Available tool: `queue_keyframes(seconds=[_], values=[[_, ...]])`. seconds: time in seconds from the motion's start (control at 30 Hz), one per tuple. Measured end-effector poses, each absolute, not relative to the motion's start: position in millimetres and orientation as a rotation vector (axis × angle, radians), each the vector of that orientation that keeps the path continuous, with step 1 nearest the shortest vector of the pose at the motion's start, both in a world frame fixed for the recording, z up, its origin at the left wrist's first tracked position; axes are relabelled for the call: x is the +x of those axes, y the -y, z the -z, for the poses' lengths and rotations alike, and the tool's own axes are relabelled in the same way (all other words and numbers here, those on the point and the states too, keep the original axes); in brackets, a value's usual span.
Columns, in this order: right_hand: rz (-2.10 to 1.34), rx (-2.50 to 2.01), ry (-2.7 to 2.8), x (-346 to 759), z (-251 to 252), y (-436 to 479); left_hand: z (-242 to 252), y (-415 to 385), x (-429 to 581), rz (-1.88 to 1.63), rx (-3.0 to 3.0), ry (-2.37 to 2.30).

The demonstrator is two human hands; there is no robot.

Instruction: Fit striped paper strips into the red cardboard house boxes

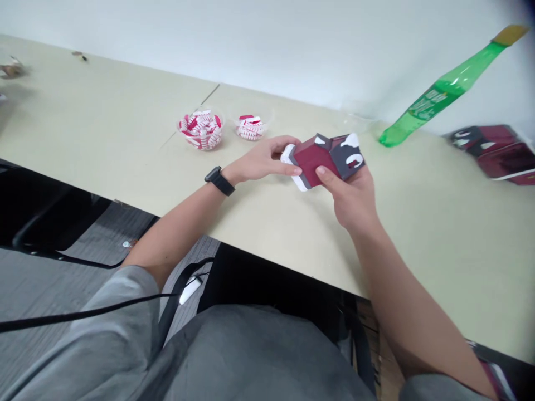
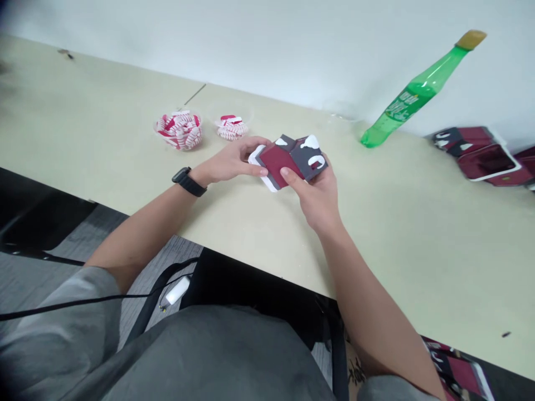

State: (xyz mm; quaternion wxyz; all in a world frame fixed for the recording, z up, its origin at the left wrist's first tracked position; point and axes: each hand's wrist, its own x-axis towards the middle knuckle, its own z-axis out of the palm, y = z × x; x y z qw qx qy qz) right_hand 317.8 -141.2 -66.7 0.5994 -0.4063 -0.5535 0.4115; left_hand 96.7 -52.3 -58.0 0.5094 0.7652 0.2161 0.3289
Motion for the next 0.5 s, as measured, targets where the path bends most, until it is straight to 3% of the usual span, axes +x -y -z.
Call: queue_keyframes(seconds=[0.37,0.5], values=[[-0.881,-1.093,1.298,319.6,55.9,151.7,34.7,54.4,83.7,-0.554,1.842,-0.71],[-0.884,-1.125,1.264,321.9,57.5,144.5,19.9,32.1,87.9,-0.94,1.99,-1.225]])
